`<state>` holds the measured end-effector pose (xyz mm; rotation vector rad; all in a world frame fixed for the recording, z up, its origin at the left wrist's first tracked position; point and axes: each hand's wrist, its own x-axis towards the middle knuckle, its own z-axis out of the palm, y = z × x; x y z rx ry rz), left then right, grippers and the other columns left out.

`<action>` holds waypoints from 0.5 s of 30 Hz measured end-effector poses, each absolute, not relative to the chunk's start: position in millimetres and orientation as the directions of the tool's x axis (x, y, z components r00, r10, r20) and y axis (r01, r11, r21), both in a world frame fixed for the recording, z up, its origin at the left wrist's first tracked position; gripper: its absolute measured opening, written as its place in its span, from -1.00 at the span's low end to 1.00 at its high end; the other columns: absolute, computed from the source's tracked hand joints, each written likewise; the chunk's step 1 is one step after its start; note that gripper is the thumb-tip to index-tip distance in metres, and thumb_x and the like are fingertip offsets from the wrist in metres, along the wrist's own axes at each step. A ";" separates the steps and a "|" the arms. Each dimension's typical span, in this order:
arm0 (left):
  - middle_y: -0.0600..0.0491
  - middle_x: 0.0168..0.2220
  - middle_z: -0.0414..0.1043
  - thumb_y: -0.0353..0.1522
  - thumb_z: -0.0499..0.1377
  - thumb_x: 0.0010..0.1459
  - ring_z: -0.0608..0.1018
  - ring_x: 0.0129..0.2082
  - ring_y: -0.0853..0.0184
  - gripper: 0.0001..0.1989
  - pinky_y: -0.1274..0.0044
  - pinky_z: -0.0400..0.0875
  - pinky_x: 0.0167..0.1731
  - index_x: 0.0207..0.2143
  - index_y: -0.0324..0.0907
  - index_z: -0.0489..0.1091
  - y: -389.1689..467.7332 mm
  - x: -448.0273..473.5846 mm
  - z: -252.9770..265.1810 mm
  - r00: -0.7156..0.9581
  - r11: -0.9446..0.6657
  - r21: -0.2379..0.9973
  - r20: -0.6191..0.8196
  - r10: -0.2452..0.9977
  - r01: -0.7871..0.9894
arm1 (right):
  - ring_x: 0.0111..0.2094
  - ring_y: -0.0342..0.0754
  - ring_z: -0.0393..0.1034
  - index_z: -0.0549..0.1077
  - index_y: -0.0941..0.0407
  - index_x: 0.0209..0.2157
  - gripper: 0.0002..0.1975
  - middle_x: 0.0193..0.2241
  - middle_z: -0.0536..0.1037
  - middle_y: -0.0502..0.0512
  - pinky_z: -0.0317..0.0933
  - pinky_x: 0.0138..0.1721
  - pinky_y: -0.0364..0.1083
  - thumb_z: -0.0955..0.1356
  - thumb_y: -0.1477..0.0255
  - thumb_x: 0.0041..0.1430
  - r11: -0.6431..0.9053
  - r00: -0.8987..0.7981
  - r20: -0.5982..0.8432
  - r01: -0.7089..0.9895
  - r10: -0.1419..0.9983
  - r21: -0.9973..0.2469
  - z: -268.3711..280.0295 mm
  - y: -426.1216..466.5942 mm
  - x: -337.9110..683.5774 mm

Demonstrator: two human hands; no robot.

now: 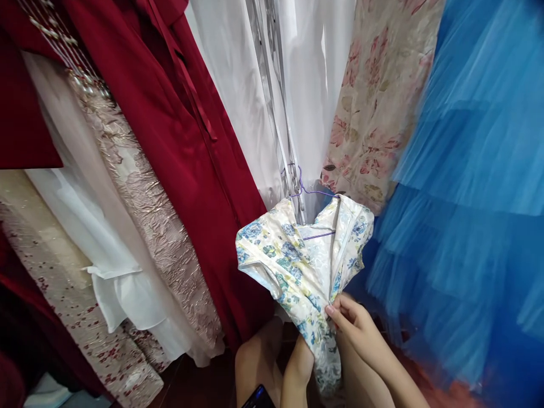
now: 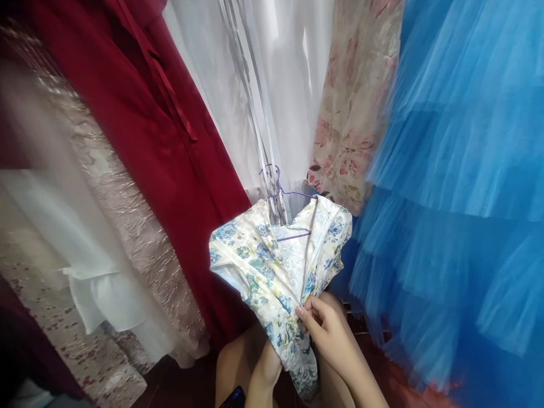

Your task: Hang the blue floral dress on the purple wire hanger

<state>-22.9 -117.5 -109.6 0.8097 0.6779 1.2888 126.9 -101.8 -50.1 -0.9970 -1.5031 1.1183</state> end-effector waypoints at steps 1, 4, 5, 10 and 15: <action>-0.15 0.04 0.46 -0.10 0.23 0.13 0.32 0.18 0.04 -0.51 0.19 0.04 0.25 0.01 -0.23 0.48 -117.5 -22.7 -110.3 0.153 0.081 0.835 0.003 0.988 -0.544 | -0.50 -0.11 0.22 0.30 0.11 -0.51 -0.63 -0.57 0.32 -0.05 0.08 -0.43 -0.12 0.31 0.16 0.26 0.235 -0.204 0.220 0.051 0.954 -0.971 -49.4 -102.7 128.4; -0.15 -0.05 0.50 -0.13 0.26 0.11 0.42 0.08 0.05 -0.56 0.22 0.20 0.15 -0.07 -0.26 0.50 -115.7 -19.3 -103.5 0.031 0.064 0.800 -0.057 0.998 -0.597 | -0.50 -0.12 0.17 0.27 0.11 -0.53 -0.62 -0.58 0.28 -0.06 0.06 -0.42 -0.12 0.30 0.16 0.27 0.207 -0.216 0.201 0.008 0.955 -0.978 -46.5 -104.2 130.0; -0.14 -0.08 0.51 -0.14 0.26 0.10 0.45 0.03 0.06 -0.57 0.23 0.26 0.10 -0.08 -0.26 0.49 -114.2 -18.3 -98.3 -0.057 0.031 0.777 -0.086 0.995 -0.629 | -0.51 -0.12 0.16 0.26 0.11 -0.53 -0.61 -0.59 0.27 -0.06 0.05 -0.43 -0.11 0.30 0.16 0.27 0.196 -0.208 0.193 -0.006 0.959 -0.981 -45.5 -104.5 129.6; -0.02 -0.18 0.46 -0.24 0.20 0.13 0.49 -0.20 0.25 -0.72 0.44 0.37 -0.19 -0.16 -0.23 0.44 -110.4 -26.1 -68.2 -0.741 -0.421 0.803 -0.037 0.670 -0.421 | -0.52 -0.12 0.14 0.31 0.12 -0.52 -0.60 -0.61 0.24 -0.05 0.01 -0.45 -0.11 0.29 0.13 0.26 0.152 -0.191 0.153 -0.019 0.970 -0.988 -38.8 -109.5 123.9; 0.07 -0.36 0.39 -0.32 0.13 0.24 0.41 -0.36 0.36 -0.87 0.53 0.31 -0.32 -0.31 -0.19 0.42 -129.2 -27.1 -48.6 -0.762 -0.489 0.872 0.315 0.566 -0.002 | -0.52 -0.13 0.13 0.32 0.13 -0.53 -0.60 -0.61 0.24 -0.06 -0.01 -0.46 -0.12 0.28 0.14 0.27 0.105 -0.238 0.112 -0.041 0.965 -0.994 -31.4 -115.8 115.3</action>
